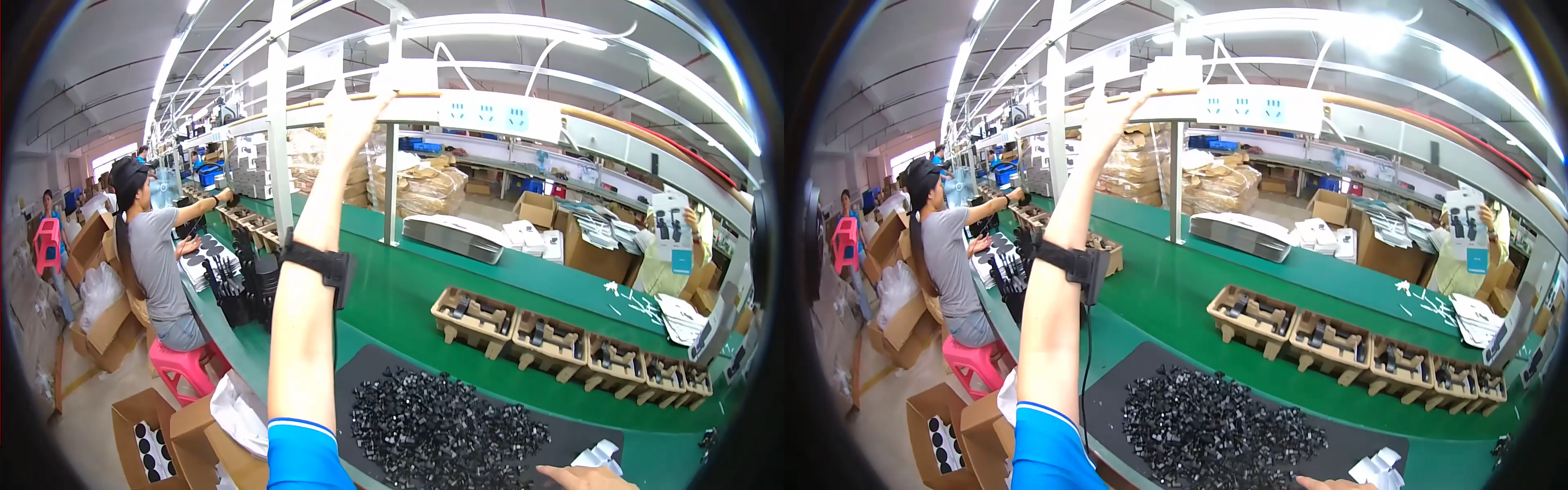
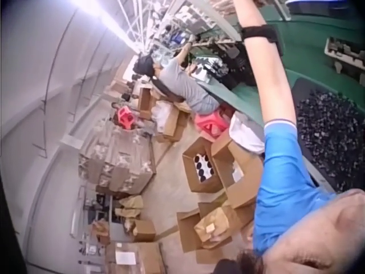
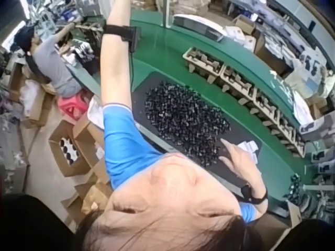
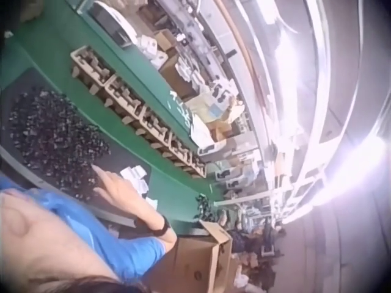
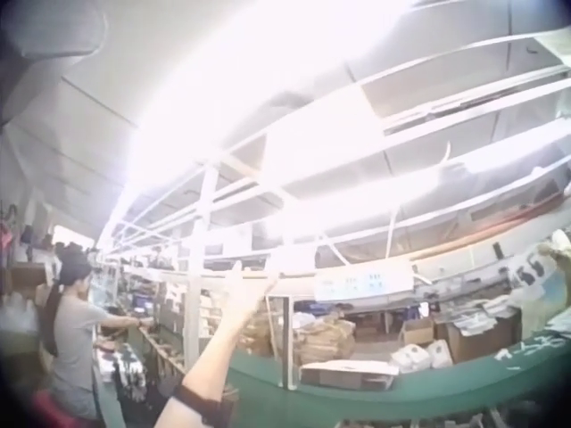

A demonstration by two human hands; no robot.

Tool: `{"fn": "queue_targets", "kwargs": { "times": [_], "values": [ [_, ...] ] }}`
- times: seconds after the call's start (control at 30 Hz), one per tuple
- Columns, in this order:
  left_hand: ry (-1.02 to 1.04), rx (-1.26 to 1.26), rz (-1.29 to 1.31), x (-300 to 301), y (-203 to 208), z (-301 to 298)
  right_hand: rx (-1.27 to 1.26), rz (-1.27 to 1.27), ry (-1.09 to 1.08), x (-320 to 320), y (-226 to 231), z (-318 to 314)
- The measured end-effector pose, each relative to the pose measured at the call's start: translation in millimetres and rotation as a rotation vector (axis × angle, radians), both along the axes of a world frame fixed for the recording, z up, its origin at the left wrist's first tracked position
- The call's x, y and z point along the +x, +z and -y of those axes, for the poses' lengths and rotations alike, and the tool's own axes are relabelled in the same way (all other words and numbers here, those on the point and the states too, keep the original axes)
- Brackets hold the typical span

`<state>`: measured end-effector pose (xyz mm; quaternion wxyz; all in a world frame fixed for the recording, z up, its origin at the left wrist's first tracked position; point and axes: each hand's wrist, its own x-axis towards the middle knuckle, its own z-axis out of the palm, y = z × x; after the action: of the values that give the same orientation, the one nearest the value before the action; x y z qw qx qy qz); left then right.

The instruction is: The person picks up a small black component and a white paper, folds the paper around the component, and places the wrapped item into a cardboard tray. After repeating this process, the person gathers a stack of white papers, secures them with a rubber band, and places the bundle into a white bag.

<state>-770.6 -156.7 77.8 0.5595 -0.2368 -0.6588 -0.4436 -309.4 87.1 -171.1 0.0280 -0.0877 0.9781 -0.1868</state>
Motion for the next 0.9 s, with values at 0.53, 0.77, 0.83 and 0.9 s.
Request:
{"fn": "queue_targets", "kwargs": {
  "times": [0.53, 0.77, 0.83, 0.9],
  "values": [
    [-0.080, -0.555, 0.053, -139.9, 101.0, -4.3, -0.249, -0.097, -0.242, -51.3, -40.1, -1.1],
    [0.074, -0.393, -0.052, -85.4, 79.6, -36.8, -0.175, -0.140, -0.315, -53.1, -39.8, 4.2],
    [0.137, -0.393, -0.076, -93.1, 84.0, -37.6, -0.182, -0.133, -0.313, -53.6, -42.4, 6.6],
    [0.205, -0.388, -0.102, -102.6, 87.2, -33.6, -0.186, -0.130, -0.306, -54.5, -44.6, 9.5]
  ]
}}
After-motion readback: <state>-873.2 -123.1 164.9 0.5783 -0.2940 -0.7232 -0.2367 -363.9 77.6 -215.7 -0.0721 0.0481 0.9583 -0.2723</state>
